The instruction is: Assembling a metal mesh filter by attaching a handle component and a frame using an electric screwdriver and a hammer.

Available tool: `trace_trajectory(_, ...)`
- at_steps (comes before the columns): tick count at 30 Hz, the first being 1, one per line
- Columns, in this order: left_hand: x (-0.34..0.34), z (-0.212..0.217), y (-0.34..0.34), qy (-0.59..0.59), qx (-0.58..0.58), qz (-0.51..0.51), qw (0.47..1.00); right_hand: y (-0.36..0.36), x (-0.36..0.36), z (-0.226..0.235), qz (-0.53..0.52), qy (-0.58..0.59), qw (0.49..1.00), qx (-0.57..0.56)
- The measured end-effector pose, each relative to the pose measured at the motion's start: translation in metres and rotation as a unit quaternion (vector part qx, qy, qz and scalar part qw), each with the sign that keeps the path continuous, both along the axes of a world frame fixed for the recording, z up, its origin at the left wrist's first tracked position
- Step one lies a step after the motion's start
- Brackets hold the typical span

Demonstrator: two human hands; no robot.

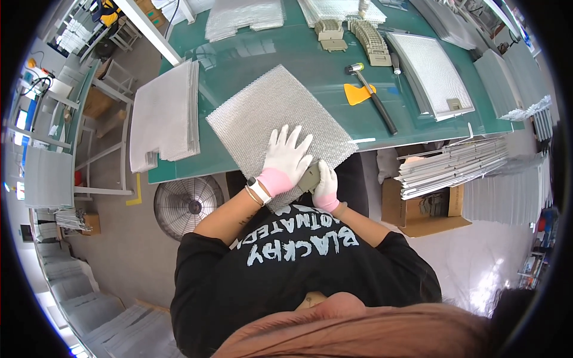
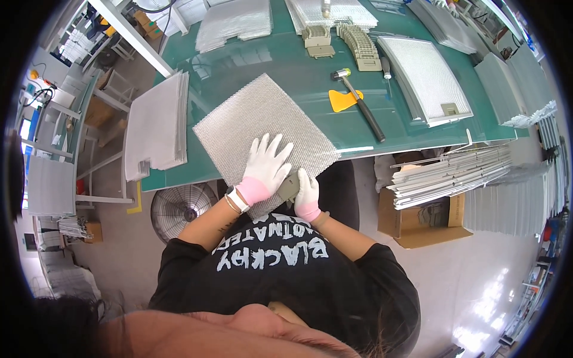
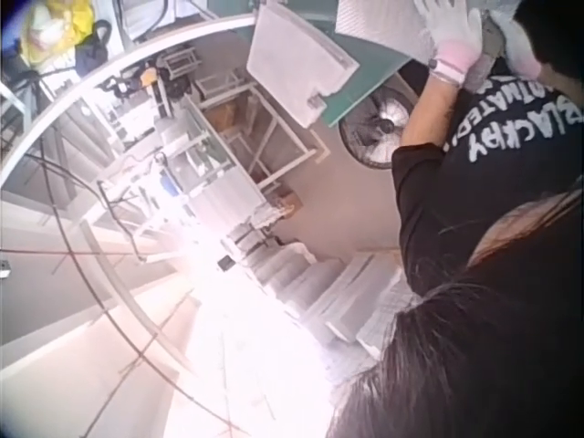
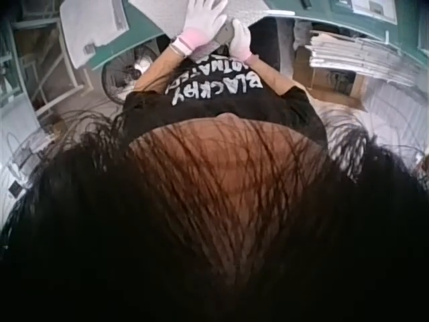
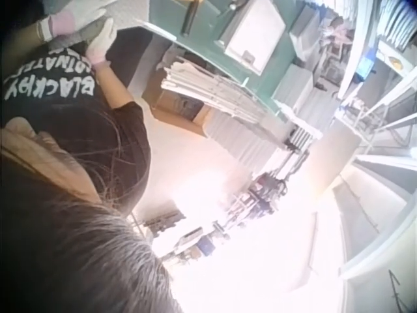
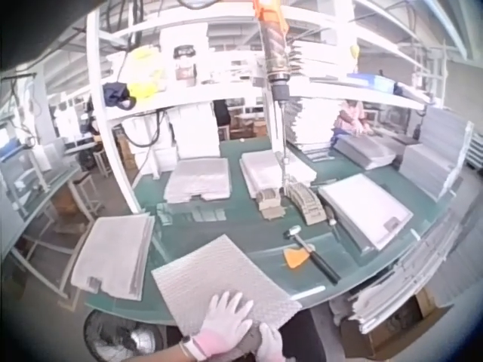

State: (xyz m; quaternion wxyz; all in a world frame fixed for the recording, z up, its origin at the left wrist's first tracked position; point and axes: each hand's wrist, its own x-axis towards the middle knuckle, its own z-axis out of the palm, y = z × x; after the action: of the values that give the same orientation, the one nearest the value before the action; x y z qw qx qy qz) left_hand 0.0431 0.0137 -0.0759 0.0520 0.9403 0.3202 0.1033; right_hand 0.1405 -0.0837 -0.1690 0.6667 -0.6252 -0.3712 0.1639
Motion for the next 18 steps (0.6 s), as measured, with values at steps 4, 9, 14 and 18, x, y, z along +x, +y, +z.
trace_trajectory(4,-0.004,0.002,0.002,-0.008,-0.021,-0.013,1.000,-0.014,0.016,0.012,0.139,0.341,0.925,-0.090)
trace_trajectory(9,-0.001,0.009,0.001,-0.004,-0.029,-0.019,0.999,-0.026,0.019,0.017,0.177,0.251,0.944,-0.118)
trace_trajectory(14,-0.002,0.006,0.017,-0.006,-0.023,-0.057,0.998,-0.029,0.017,0.024,0.191,0.269,0.932,-0.149)
trace_trajectory(18,-0.006,0.014,0.039,-0.041,-0.016,-0.098,0.994,-0.017,0.017,0.021,0.287,0.398,0.859,-0.148)
